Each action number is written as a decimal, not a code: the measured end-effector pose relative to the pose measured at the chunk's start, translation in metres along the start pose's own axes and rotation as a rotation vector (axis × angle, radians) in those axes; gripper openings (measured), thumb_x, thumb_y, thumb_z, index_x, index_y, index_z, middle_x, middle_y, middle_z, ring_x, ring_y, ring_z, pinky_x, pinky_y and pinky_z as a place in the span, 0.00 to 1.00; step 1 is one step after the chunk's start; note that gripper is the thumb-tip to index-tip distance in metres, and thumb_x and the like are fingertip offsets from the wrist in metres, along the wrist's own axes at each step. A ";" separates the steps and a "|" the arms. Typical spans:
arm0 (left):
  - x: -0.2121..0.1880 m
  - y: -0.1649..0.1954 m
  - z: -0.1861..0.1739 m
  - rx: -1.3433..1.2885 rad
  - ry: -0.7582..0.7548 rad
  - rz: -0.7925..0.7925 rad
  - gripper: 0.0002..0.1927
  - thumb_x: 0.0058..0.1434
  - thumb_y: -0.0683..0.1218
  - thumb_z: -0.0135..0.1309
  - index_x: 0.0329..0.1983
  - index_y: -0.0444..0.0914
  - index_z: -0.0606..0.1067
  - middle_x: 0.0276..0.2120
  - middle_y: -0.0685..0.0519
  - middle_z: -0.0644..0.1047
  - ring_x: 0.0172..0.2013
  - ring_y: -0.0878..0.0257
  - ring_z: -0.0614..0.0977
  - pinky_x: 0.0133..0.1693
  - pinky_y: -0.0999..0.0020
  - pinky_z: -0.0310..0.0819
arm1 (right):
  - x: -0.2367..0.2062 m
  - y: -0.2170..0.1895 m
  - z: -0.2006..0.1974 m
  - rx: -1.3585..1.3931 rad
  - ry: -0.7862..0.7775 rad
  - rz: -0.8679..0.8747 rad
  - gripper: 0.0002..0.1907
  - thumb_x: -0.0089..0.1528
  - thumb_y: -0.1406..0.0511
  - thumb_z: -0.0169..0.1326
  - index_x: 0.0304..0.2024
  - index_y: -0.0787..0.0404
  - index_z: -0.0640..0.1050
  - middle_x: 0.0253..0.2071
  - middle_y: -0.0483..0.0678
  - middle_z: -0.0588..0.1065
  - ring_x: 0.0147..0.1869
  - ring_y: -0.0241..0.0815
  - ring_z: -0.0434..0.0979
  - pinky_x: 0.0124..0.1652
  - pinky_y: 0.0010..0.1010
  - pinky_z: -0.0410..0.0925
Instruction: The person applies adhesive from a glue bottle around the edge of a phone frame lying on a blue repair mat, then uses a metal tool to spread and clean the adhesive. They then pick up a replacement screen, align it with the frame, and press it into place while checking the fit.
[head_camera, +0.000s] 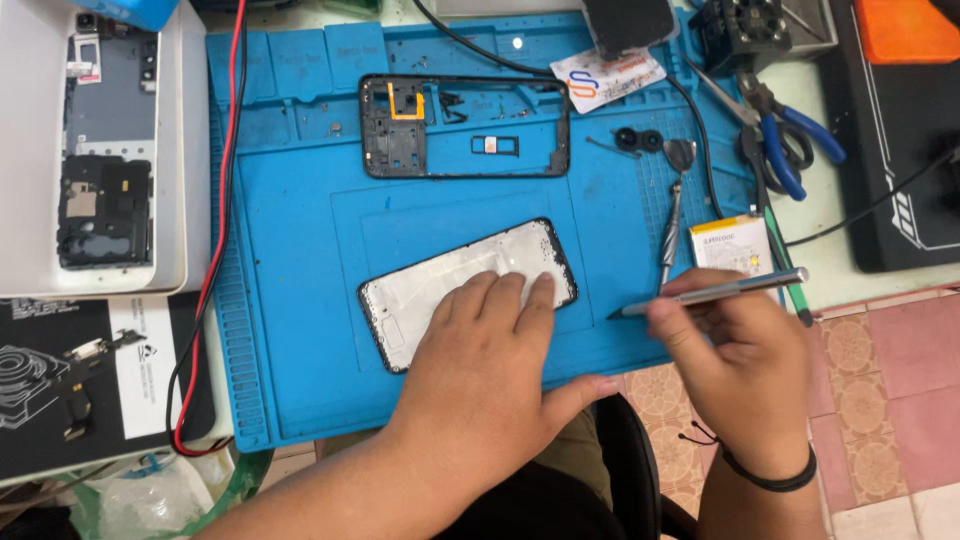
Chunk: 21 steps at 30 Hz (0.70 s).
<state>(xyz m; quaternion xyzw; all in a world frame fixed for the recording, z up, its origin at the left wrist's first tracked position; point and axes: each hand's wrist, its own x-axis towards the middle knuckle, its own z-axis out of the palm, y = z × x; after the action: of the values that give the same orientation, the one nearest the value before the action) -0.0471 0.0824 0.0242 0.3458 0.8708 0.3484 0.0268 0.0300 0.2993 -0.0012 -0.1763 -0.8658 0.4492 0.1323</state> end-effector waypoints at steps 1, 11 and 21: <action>0.001 -0.002 0.003 0.004 0.011 -0.001 0.43 0.51 0.64 0.65 0.54 0.24 0.72 0.49 0.35 0.75 0.52 0.40 0.74 0.55 0.47 0.67 | 0.005 0.001 0.000 0.020 -0.092 0.017 0.12 0.59 0.73 0.63 0.46 0.69 0.78 0.33 0.50 0.79 0.36 0.34 0.79 0.35 0.23 0.71; 0.001 -0.008 0.019 0.017 -0.086 -0.044 0.52 0.44 0.67 0.65 0.55 0.19 0.69 0.54 0.33 0.71 0.57 0.39 0.69 0.58 0.45 0.61 | 0.027 -0.013 0.028 0.245 -0.054 -0.047 0.07 0.64 0.74 0.59 0.44 0.71 0.77 0.42 0.53 0.81 0.43 0.40 0.85 0.43 0.26 0.77; -0.004 -0.015 0.029 -0.003 -0.097 -0.035 0.54 0.44 0.67 0.66 0.58 0.18 0.67 0.58 0.30 0.68 0.60 0.36 0.67 0.61 0.41 0.57 | 0.037 -0.023 0.050 0.131 0.029 0.001 0.07 0.63 0.72 0.61 0.41 0.70 0.77 0.32 0.50 0.81 0.35 0.34 0.82 0.36 0.23 0.75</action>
<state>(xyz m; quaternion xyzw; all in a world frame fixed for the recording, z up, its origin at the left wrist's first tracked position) -0.0445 0.0894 -0.0073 0.3468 0.8739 0.3321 0.0757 -0.0275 0.2658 -0.0076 -0.1740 -0.8325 0.5023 0.1559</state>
